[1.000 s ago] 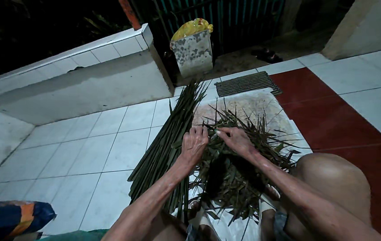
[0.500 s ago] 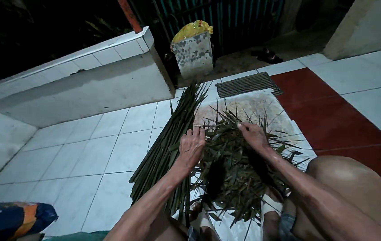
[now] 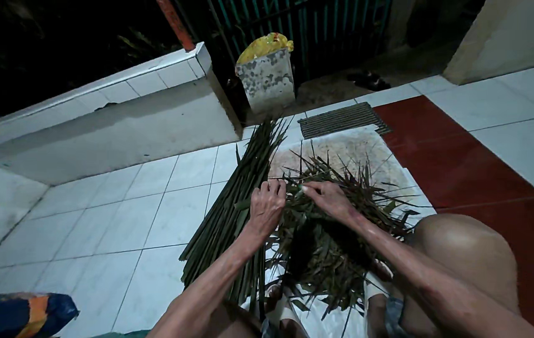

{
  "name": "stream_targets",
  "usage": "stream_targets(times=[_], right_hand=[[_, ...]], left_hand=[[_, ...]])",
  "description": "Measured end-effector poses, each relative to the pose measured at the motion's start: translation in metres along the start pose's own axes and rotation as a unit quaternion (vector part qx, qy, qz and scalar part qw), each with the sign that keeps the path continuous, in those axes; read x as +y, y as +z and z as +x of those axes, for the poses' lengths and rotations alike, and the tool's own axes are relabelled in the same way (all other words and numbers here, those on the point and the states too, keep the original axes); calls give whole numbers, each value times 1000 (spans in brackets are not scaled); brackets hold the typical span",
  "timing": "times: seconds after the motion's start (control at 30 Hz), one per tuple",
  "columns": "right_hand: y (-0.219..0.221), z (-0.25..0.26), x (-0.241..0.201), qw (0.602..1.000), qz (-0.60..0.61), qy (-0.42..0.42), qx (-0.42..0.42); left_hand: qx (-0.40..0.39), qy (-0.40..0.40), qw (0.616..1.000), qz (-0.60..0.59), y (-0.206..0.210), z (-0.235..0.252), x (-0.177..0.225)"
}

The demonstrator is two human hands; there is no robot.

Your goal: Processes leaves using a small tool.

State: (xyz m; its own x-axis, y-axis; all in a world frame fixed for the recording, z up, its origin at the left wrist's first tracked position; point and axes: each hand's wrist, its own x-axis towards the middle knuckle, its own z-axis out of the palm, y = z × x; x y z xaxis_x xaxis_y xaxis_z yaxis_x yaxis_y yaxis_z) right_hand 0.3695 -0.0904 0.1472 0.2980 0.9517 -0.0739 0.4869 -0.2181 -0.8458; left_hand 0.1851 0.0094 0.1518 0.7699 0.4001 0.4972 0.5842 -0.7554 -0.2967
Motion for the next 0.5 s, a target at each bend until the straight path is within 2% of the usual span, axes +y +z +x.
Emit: stream_targets(times=[0.17, 0.3, 0.4, 0.5], right_hand=[[-2, 3, 3, 999, -17, 37, 21], [-8, 9, 22, 997, -11, 51, 57], [-15, 13, 37, 993, -26, 97, 68], [-21, 16, 55, 986, -30, 114, 116]], left_hand=[[-6, 0, 1000, -6, 0, 0, -1], [-14, -5, 1000, -10, -2, -1, -2], [-26, -11, 999, -15, -3, 0, -5], [-40, -33, 998, -37, -5, 2, -11]])
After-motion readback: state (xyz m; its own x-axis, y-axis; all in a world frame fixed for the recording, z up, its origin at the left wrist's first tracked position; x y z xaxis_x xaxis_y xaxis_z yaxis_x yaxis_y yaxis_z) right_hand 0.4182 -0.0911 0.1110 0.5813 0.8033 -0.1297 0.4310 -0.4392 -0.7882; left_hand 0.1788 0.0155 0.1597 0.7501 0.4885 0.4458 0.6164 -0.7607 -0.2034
